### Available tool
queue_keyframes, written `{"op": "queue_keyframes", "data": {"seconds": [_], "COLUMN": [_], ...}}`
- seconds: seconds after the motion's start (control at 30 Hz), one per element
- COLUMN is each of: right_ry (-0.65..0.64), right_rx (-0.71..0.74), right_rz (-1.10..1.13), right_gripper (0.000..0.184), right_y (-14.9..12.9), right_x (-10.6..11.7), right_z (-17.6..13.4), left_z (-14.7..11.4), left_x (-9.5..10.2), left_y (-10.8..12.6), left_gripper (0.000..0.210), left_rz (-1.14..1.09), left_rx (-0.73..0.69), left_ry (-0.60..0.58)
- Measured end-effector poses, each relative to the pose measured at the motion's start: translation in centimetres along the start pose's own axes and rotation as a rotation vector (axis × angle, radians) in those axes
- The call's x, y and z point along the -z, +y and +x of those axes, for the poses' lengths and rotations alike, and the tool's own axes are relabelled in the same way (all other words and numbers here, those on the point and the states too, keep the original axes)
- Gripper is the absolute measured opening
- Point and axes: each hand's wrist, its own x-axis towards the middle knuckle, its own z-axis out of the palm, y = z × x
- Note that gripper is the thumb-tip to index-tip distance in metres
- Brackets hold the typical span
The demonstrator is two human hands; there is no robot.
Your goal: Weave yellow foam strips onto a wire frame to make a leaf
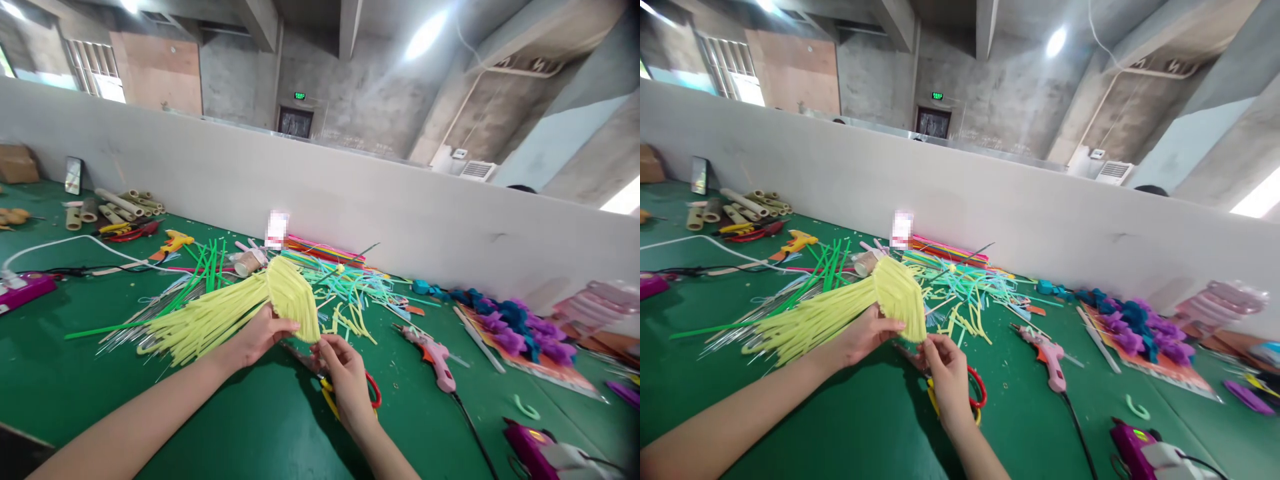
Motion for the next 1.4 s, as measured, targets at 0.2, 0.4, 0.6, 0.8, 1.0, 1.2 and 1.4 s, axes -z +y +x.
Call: {"op": "queue_keyframes", "data": {"seconds": [0.2, 0.4, 0.6, 0.8, 1.0, 1.2, 1.4], "right_ry": [-0.007, 0.009, 0.001, 0.027, 0.008, 0.014, -0.008], "right_rx": [0.040, 0.061, 0.060, 0.017, 0.067, 0.096, 0.045], "right_rz": [-0.004, -0.025, -0.024, 0.028, -0.042, -0.098, -0.022], "right_gripper": [0.025, 0.023, 0.023, 0.025, 0.026, 0.028, 0.027], "right_y": [0.17, 0.20, 0.15, 0.11, 0.02, 0.19, 0.02], "right_x": [0.26, 0.41, 0.56, 0.50, 0.45, 0.44, 0.36], "right_z": [-0.05, 0.02, 0.04, -0.04, -0.04, 0.02, 0.00], "left_z": [-0.19, -0.48, -0.52, -0.45, -0.58, -0.62, -0.59], "left_x": [-0.04, -0.47, -0.37, -0.32, -0.37, -0.47, -0.54], "left_y": [-0.01, 0.18, 0.00, 0.03, 0.11, 0.07, 0.04], "left_gripper": [0.044, 0.037, 0.034, 0.037, 0.034, 0.032, 0.036], "left_rz": [0.040, 0.058, 0.019, 0.006, 0.026, 0.054, 0.020], "left_rx": [0.024, 0.038, 0.036, 0.023, 0.017, 0.039, 0.008], "left_ry": [-0.016, -0.042, -0.066, -0.042, -0.110, -0.090, -0.040]}}
